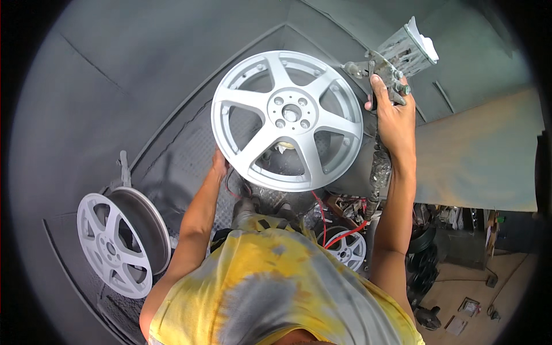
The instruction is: The person paints a car wheel rim using a spray gun, then moves to a workbench to handle paint cans and a spray gun component before returning to the rim.
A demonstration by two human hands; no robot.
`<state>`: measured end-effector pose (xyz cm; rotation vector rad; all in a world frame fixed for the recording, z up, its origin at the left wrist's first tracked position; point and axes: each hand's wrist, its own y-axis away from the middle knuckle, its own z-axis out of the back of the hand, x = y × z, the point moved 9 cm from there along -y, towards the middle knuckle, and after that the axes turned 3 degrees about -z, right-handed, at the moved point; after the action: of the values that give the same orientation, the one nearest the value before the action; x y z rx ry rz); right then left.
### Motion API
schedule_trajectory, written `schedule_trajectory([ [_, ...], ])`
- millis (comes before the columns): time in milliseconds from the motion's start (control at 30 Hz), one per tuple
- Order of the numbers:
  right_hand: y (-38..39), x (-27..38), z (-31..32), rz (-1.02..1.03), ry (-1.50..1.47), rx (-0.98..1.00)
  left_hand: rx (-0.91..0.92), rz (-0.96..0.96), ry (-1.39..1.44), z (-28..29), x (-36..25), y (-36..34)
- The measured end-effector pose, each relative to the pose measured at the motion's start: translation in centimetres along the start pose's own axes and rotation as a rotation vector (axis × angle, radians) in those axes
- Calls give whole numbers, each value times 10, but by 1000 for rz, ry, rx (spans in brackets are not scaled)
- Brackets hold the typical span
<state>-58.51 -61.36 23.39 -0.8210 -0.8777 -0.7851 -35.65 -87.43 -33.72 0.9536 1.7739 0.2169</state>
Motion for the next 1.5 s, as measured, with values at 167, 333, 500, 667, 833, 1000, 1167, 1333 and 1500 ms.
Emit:
schedule_trajectory([
  [167,14,19,-21,21,-115,180,7,210,-146,44,70,28],
  [333,52,23,-13,-21,-157,370,53,358,-225,36,155,95],
  [500,106,15,20,-86,-187,607,102,435,-274,14,231,165],
  [667,144,-8,72,-104,-78,664,104,448,-335,-5,276,234],
  [833,143,-33,127,-2,107,409,96,392,-246,-41,294,302],
  [1000,160,-39,111,118,-127,493,324,28,-202,-161,205,399],
  [1167,248,1,47,218,-368,776,481,-530,-117,-244,89,532],
  [1333,361,67,-17,344,-529,977,-160,-749,-191,-177,44,627],
  [1500,500,116,-58,337,-598,1232,-727,-895,-47,-49,66,700],
])
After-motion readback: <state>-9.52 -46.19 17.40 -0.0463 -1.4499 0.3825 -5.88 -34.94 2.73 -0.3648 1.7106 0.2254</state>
